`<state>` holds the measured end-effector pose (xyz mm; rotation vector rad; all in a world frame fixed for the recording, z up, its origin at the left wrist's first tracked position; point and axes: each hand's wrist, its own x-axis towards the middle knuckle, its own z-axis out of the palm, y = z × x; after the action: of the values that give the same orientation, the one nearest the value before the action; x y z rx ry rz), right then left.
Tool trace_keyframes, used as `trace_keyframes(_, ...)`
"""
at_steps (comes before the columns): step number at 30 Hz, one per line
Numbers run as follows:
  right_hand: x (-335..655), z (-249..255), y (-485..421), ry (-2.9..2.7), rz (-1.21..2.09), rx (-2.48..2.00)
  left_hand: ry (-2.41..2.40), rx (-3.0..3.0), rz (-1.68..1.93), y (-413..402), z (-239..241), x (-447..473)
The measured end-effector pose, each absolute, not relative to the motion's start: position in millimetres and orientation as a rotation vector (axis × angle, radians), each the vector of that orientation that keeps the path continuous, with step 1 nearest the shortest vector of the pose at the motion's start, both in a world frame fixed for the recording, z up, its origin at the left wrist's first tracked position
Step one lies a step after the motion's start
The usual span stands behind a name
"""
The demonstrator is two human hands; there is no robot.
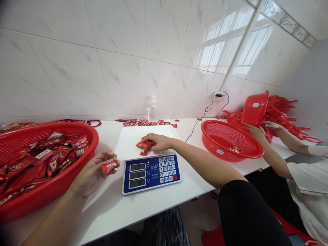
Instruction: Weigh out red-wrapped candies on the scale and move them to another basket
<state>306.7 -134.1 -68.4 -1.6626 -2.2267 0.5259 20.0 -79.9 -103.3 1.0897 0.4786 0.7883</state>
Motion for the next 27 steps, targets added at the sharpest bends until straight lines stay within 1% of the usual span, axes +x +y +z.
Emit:
trace_keyframes(2,306,-68,-135,-2.202,0.561,-1.641,0.481,1.087,0.792,-81,-102,20)
trace_keyframes(4,303,-71,-135,-2.177,0.513,-1.670,0.480,1.080,0.783,-82,-101,21)
trace_keyframes(10,289,-86,-129,-2.202,0.126,-1.795,0.494,1.074,0.783,-84,-100,22)
trace_keyframes(14,287,-91,-118,-2.191,0.005,-1.740,0.491,1.082,0.783,-82,-101,22)
trace_keyframes(19,289,-93,-109,-2.160,-0.028,-1.737,0.512,1.103,0.785,-78,-102,22)
trace_keyframes(27,292,-89,-105,-1.825,0.173,-1.656,0.527,1.017,0.792,-75,-102,22)
